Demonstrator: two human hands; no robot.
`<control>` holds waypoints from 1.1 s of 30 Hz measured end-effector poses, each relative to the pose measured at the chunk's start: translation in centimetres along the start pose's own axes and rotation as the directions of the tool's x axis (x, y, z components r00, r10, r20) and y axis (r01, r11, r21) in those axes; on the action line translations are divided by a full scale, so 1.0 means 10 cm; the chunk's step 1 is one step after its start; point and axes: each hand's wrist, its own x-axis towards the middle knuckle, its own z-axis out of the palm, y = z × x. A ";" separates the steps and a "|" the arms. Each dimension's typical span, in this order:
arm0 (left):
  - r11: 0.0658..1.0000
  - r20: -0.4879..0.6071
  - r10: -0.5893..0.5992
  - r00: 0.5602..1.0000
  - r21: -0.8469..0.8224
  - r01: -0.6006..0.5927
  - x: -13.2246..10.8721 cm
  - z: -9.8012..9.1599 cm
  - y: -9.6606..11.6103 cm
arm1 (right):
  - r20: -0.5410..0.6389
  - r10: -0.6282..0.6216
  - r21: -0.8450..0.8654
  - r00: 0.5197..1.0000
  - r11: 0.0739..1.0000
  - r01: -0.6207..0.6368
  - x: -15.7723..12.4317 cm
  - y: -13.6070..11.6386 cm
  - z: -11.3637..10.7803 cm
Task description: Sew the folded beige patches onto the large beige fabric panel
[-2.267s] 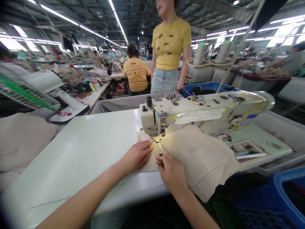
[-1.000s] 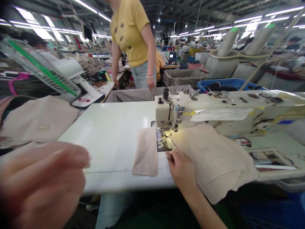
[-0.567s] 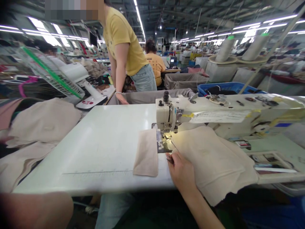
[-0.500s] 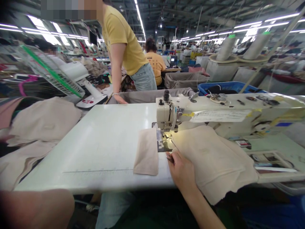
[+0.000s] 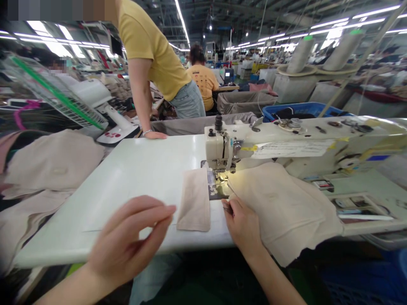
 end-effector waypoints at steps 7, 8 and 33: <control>0.985 0.596 -0.170 0.785 0.084 0.150 -0.20 0.64 -0.46 | 0.012 0.020 0.063 1.000 0.998 -0.021 0.01 -0.01 -0.02; 0.985 0.606 -0.173 0.776 0.090 0.149 -0.23 0.65 -0.48 | 0.016 0.017 0.068 1.000 0.998 -0.018 0.02 -0.01 -0.02; 0.973 0.546 -0.156 0.823 0.230 0.033 0.56 1.02 -1.18 | -0.123 -0.037 0.125 0.992 0.991 0.053 -0.02 -0.04 0.11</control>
